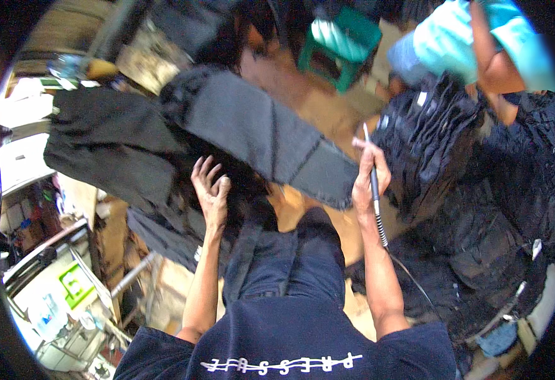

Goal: The person uses a handheld electric fabric trimmer to remove loose threads and excess fabric from the edges and seams of black pants. They handle multiple pants one at a time, rotating each garment to trim different areas before placing it aside and picking up the next.

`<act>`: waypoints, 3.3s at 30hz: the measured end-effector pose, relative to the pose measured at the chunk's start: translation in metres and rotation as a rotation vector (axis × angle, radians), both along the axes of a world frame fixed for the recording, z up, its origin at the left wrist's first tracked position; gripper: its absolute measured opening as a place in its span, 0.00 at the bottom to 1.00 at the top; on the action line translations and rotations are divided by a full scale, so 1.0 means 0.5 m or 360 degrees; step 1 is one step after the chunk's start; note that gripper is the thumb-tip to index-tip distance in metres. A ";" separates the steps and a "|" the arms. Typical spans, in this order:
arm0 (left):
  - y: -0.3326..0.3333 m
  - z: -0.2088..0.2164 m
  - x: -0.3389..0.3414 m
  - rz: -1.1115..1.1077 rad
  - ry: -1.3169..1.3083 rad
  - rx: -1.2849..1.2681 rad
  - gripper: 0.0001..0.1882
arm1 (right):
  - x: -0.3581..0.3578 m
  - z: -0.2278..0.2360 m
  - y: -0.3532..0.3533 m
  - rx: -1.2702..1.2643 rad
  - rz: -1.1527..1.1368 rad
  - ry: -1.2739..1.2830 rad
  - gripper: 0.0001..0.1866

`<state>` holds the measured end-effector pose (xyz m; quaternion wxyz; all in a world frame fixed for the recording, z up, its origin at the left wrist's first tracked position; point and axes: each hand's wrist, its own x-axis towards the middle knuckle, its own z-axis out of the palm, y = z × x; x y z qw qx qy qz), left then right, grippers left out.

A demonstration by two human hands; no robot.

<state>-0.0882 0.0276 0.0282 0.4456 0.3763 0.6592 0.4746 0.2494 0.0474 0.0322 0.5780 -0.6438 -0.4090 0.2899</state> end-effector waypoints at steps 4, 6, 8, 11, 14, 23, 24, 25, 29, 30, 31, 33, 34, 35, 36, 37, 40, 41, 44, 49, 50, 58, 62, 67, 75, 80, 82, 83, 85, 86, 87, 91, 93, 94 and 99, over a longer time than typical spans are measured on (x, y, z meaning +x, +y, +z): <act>0.249 0.099 -0.153 0.0016 0.1296 0.0193 0.52 | -0.062 0.005 0.065 -0.0022 0.0229 -0.0353 0.16; 0.387 0.099 -0.197 -0.0209 0.1458 0.0235 0.58 | -0.104 -0.002 0.090 -0.0020 0.0256 -0.0554 0.18; 0.483 0.078 -0.219 -0.0318 0.1389 -0.0028 0.62 | -0.138 -0.008 0.094 -0.0050 0.0246 -0.0436 0.15; 0.577 0.049 -0.241 -0.0637 0.1598 -0.0488 0.61 | -0.157 -0.019 0.085 -0.0234 0.0016 -0.0500 0.12; 0.608 0.040 -0.267 -0.0985 0.1186 -0.0614 0.55 | -0.143 -0.034 0.061 0.0045 -0.0039 -0.0510 0.10; 0.446 0.049 -0.129 -0.1113 0.0193 -0.0291 0.38 | 0.086 -0.037 -0.262 -0.0068 -0.0298 -0.1062 0.22; 0.421 0.058 -0.087 -0.1122 0.0168 -0.0234 0.38 | 0.106 -0.029 -0.308 -0.0098 -0.0413 -0.1065 0.22; 0.398 0.070 -0.044 -0.1134 0.0200 -0.0247 0.39 | 0.124 -0.027 -0.357 -0.0131 -0.0483 -0.1039 0.22; 0.332 0.103 0.164 -0.1407 -0.0424 -0.0340 0.30 | 0.172 0.004 -0.532 -0.0159 -0.0999 -0.0948 0.19; 0.303 0.104 0.220 -0.1373 -0.0891 -0.0850 0.26 | 0.192 0.009 -0.574 -0.0191 -0.1187 -0.1109 0.11; 0.270 0.095 0.294 -0.1599 -0.0587 -0.0635 0.26 | 0.210 0.015 -0.621 -0.0209 -0.1214 -0.1003 0.11; 0.155 0.066 0.418 -0.1247 0.0029 -0.0799 0.30 | 0.246 0.015 -0.675 -0.0503 -0.1320 -0.1151 0.10; 0.082 0.044 0.465 -0.1173 0.0352 -0.0876 0.28 | 0.259 0.013 -0.689 -0.0537 -0.1295 -0.1279 0.11; 0.009 0.013 0.520 -0.1248 0.0317 -0.0721 0.24 | 0.268 0.009 -0.685 -0.0538 -0.1274 -0.1362 0.11; -0.065 -0.017 0.542 -0.1551 0.0549 -0.0334 0.20 | 0.266 0.008 -0.673 -0.0580 -0.1195 -0.1192 0.12; -0.132 -0.056 0.567 -0.1661 0.0582 -0.0274 0.20 | 0.257 0.009 -0.655 -0.0570 -0.1124 -0.1217 0.13; -0.234 -0.171 0.536 -0.1888 0.0283 -0.0325 0.22 | 0.195 0.031 -0.563 -0.0434 -0.0828 -0.0940 0.12; -0.241 -0.204 0.501 -0.1987 0.0307 -0.0398 0.26 | 0.162 0.051 -0.550 -0.0451 -0.0667 -0.0818 0.11; -0.184 -0.253 0.359 -0.2030 0.0845 -0.0843 0.34 | 0.092 0.097 -0.480 -0.0348 -0.0353 -0.0728 0.08; -0.131 -0.079 0.150 -0.1272 0.0819 -0.0195 0.31 | 0.062 0.136 -0.345 -0.0168 0.0110 -0.0743 0.06; -0.136 -0.025 0.122 -0.1285 0.0858 -0.0192 0.28 | 0.055 0.138 -0.315 -0.0041 0.0184 -0.0762 0.07; -0.114 0.352 -0.152 -0.1090 0.1125 0.0890 0.09 | -0.013 0.259 -0.092 0.0268 0.0368 -0.0906 0.05; 0.005 0.514 -0.406 -0.0578 0.1256 0.1131 0.05 | -0.069 0.299 -0.028 0.0283 0.0287 -0.0910 0.05; 0.229 0.715 -0.794 -0.0008 0.1624 0.1271 0.12 | -0.161 0.300 -0.013 0.0293 0.0321 -0.0897 0.06; 0.503 0.563 -1.113 0.0913 0.1999 0.0181 0.54 | -0.213 0.254 -0.105 0.0052 0.0279 -0.0890 0.06; 0.409 0.181 -0.705 0.0348 0.2205 0.0592 0.49 | -0.204 0.259 -0.168 -0.0136 0.0037 -0.0987 0.05; 0.317 0.080 -0.487 -0.0244 0.1805 0.0460 0.44 | -0.180 0.265 -0.193 -0.0322 -0.0191 -0.0767 0.08; 0.265 0.048 -0.392 -0.0504 0.1559 0.0503 0.41 | -0.159 0.262 -0.201 -0.0334 -0.0329 -0.0786 0.08; 0.173 0.016 -0.243 -0.1043 0.1147 0.0326 0.40 | -0.087 0.261 -0.224 -0.0238 -0.0444 -0.0760 0.08; 0.129 0.009 -0.182 -0.1011 0.0823 0.0221 0.40 | -0.040 0.256 -0.231 -0.0171 -0.0546 -0.0925 0.08; 0.108 0.010 -0.148 -0.1282 0.0652 0.0275 0.41 | 0.012 0.246 -0.228 -0.0038 -0.0629 -0.0923 0.08; 0.089 0.035 -0.075 -0.1243 0.0649 0.0168 0.34 | 0.225 0.174 -0.180 -0.0015 -0.1220 -0.0664 0.14; 0.117 0.054 -0.055 -0.1225 0.0611 0.0131 0.26 | 0.330 0.119 -0.133 -0.0043 -0.1296 -0.0963 0.24; 0.133 0.066 -0.045 -0.1232 0.0783 0.0144 0.24 | 0.379 0.083 -0.094 -0.0007 -0.1303 -0.0833 0.27; 0.203 0.135 0.056 -0.1253 0.1046 0.0264 0.19 | 0.513 -0.075 0.031 -0.0378 -0.1153 -0.0395 0.36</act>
